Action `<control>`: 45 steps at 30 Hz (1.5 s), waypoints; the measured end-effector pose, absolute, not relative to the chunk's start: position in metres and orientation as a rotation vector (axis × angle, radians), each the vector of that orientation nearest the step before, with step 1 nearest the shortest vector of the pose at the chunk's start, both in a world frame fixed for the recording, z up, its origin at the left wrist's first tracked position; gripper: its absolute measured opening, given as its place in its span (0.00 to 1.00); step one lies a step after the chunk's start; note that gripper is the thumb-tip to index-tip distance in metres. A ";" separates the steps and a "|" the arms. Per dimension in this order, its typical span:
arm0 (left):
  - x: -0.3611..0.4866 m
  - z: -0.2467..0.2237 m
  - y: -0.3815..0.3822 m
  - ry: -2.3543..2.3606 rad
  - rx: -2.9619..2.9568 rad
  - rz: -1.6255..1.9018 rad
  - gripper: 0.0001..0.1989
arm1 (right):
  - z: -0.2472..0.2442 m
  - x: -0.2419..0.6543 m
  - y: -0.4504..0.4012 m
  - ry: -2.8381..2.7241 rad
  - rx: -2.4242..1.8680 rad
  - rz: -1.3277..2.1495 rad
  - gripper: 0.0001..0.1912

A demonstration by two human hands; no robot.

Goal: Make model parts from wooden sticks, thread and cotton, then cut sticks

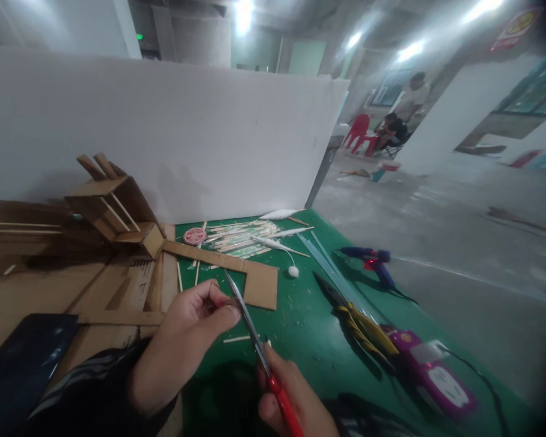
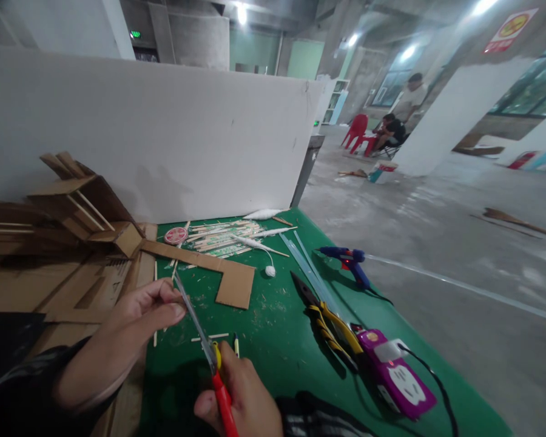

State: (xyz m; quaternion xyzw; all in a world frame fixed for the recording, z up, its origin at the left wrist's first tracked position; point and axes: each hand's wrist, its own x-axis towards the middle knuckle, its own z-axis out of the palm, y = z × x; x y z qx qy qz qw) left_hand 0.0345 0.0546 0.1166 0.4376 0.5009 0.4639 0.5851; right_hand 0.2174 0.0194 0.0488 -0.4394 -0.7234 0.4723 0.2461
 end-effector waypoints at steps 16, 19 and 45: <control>0.042 0.110 0.049 1.151 1.029 1.016 0.10 | 0.045 0.220 0.020 -1.904 -0.886 1.339 0.38; 0.042 0.113 0.050 1.140 1.015 1.027 0.09 | 0.047 0.220 0.023 -1.930 -0.960 1.335 0.40; 0.035 0.123 0.054 1.123 1.072 0.983 0.09 | 0.049 0.223 0.019 -2.037 -1.075 1.184 0.37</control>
